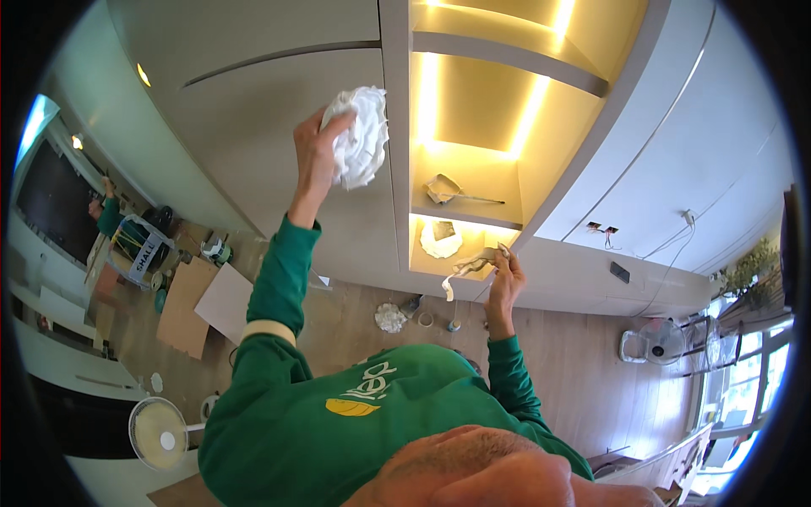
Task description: The person paints the inner edges of a white shelving unit using a small brush and a white cloth, wiping the surfaces and handling a paint container.
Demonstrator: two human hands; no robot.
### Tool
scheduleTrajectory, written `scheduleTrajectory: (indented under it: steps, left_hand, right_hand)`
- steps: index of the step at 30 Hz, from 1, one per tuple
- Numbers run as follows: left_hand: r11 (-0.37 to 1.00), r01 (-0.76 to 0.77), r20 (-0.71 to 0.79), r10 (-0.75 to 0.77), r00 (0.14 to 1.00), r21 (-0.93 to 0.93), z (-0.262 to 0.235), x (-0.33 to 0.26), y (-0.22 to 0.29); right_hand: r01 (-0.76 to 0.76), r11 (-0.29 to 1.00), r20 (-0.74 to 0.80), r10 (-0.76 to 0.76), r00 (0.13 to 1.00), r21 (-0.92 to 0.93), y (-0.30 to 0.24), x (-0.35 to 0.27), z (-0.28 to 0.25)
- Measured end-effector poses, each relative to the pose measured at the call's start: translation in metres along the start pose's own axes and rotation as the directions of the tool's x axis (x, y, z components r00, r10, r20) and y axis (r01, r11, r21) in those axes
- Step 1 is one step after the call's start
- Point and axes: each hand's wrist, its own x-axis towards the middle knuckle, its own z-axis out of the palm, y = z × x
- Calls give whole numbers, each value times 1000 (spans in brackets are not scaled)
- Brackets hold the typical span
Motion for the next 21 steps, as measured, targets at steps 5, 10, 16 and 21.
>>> scheduleTrajectory:
  steps: [5,10,16,21]
  left_hand:
    - [915,-182,-205,268,941,360,40,46,6]
    - [884,-284,-158,362,919,372,61,76,-1]
    - [872,-178,-173,283,943,455,74,88,-8]
    - [915,-257,-235,336,912,311,81,82,-29]
  right_hand:
    - [-42,998,-47,40,998,-42,-10,14,-29]
    - [-22,998,-56,19,998,-57,11,32,-59]
    - [-78,992,-95,69,993,-97,21,43,-68]
    - [-74,994,-75,68,995,-76,26,49,-60]
